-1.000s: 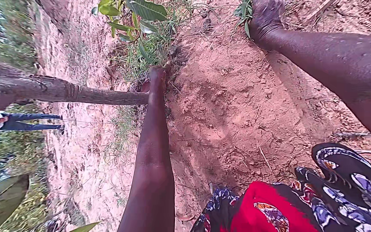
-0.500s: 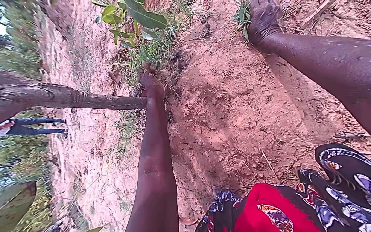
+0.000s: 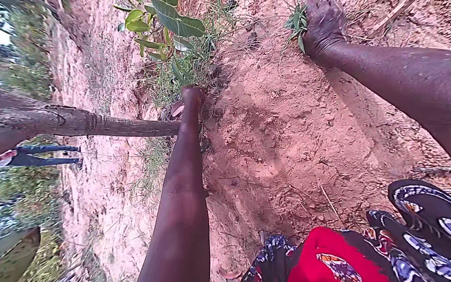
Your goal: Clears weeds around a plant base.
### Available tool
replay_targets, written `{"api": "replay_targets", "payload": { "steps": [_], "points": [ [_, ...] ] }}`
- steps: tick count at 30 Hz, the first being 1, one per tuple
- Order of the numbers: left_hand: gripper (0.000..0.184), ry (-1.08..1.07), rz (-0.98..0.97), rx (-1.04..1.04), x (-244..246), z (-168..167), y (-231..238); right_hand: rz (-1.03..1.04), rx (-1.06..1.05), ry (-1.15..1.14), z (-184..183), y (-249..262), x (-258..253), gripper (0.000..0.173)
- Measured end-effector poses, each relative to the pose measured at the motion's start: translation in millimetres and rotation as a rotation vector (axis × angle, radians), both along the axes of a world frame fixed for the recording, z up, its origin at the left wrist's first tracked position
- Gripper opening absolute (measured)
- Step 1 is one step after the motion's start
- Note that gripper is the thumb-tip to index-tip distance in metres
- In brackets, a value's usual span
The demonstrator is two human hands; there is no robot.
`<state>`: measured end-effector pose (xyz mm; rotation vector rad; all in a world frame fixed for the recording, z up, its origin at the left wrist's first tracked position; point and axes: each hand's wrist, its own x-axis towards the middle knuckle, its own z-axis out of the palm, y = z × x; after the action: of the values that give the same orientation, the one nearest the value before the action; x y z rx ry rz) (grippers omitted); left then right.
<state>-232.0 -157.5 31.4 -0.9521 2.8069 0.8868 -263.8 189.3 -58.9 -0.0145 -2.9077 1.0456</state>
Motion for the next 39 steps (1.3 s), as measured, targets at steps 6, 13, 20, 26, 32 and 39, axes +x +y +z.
{"api": "replay_targets", "payload": {
  "steps": [6, 13, 20, 26, 32, 39],
  "points": [
    [0.047, 0.011, 0.053, 0.117, -29, -8, 2, 0.006, -0.009, -0.011, 4, 0, 2, 0.052],
    [0.040, 0.266, 0.147, 0.368, -39, -19, 8, -0.008, -0.012, 0.007, -1, 0, -2, 0.051],
    [0.048, 0.389, 0.090, 0.216, -50, -25, 21, -0.012, -0.001, 0.005, 0, 0, 0, 0.051],
    [0.037, 0.507, 0.339, 0.473, -52, -32, 3, 0.004, 0.005, 0.003, 2, 1, 0, 0.054],
    [0.015, 0.462, 0.374, 0.568, -18, -20, 7, 0.008, 0.000, -0.001, 1, 1, -1, 0.055],
    [0.013, 0.463, 0.320, 0.535, 13, -13, 29, 0.012, -0.008, -0.010, 2, 1, 0, 0.056]
  ]
}}
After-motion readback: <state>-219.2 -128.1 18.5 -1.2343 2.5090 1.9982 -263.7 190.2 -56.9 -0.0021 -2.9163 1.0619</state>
